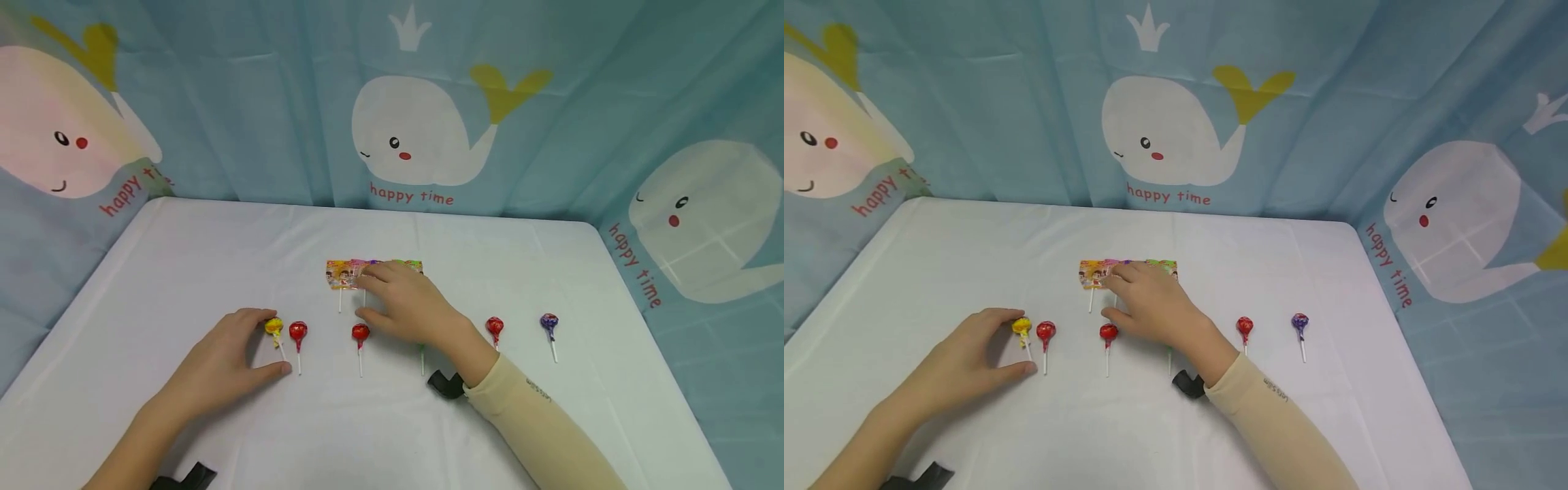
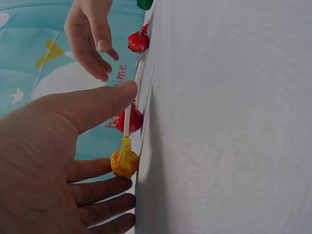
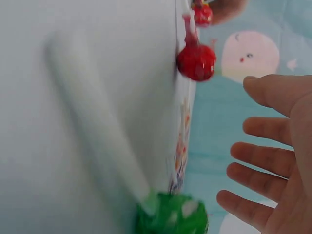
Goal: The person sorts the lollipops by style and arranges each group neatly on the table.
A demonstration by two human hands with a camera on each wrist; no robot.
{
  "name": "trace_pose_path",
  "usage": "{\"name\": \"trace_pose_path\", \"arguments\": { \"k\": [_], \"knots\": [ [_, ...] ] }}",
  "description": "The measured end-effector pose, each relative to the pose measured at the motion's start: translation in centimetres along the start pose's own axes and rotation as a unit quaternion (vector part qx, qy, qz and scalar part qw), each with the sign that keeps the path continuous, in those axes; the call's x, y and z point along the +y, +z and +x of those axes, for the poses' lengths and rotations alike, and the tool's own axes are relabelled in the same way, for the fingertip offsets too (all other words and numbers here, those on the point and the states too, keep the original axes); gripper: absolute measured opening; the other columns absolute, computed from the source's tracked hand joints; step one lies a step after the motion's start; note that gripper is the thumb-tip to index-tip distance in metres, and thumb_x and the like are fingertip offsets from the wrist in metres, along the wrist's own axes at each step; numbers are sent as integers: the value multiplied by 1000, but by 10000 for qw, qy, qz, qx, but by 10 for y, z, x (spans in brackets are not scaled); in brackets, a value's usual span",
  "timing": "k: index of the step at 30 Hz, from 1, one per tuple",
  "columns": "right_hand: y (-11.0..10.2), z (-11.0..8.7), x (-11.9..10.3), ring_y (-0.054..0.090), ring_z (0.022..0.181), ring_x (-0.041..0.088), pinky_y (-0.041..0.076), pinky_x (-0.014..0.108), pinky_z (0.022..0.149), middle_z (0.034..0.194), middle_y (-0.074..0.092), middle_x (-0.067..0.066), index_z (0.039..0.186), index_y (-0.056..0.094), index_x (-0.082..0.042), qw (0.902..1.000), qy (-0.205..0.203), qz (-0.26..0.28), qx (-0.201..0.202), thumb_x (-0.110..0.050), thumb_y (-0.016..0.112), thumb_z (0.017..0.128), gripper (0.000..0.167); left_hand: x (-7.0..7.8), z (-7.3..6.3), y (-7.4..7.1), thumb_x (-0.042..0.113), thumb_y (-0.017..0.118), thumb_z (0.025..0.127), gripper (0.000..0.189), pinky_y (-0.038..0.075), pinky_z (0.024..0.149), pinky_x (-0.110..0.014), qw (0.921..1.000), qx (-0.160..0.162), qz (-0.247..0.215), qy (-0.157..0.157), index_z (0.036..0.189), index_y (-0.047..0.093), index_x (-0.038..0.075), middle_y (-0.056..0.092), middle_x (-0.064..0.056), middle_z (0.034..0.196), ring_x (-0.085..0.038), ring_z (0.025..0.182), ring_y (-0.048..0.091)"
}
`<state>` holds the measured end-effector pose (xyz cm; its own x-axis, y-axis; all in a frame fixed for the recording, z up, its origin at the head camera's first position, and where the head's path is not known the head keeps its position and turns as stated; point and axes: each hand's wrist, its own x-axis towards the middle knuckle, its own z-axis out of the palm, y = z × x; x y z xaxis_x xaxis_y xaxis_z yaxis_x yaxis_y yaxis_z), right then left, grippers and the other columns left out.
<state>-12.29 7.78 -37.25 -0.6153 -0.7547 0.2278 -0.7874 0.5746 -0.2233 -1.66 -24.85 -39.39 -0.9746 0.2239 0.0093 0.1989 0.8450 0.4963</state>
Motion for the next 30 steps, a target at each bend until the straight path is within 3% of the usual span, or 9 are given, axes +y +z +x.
{"name": "trace_pose_path", "arguments": {
  "k": [6, 16, 30],
  "knots": [
    [3, 1, -10, 60, 138, 24, 43, 41, 123, 145, 67, 5, 147, 67, -9, 9996, -239, 168, 33, -39, 73, 105, 52, -1, 2, 2, 43, 98, 80, 85, 47, 111, -67, 9999, 59, 119, 50, 145, 61, 4, 64, -17, 142, -43, 135, 56],
    [6, 9, -25, 60, 138, 22, 42, 36, 123, 145, 67, 4, 147, 67, -11, 9984, -519, 204, -132, -42, 72, 105, 53, -9, 2, 4, 33, 101, 76, 81, 48, 108, -64, 9984, 232, 7, 523, 143, 64, 10, 67, -8, 140, -37, 132, 60],
    [12, 12, -26, 59, 140, 20, 38, 34, 126, 146, 66, 3, 148, 66, -10, 9983, -513, 204, -185, -42, 71, 106, 53, -19, 3, 4, 34, 105, 72, 83, 49, 109, -66, 9973, 224, -140, 679, 143, 66, 14, 67, -6, 141, -36, 133, 61]
  ]
}}
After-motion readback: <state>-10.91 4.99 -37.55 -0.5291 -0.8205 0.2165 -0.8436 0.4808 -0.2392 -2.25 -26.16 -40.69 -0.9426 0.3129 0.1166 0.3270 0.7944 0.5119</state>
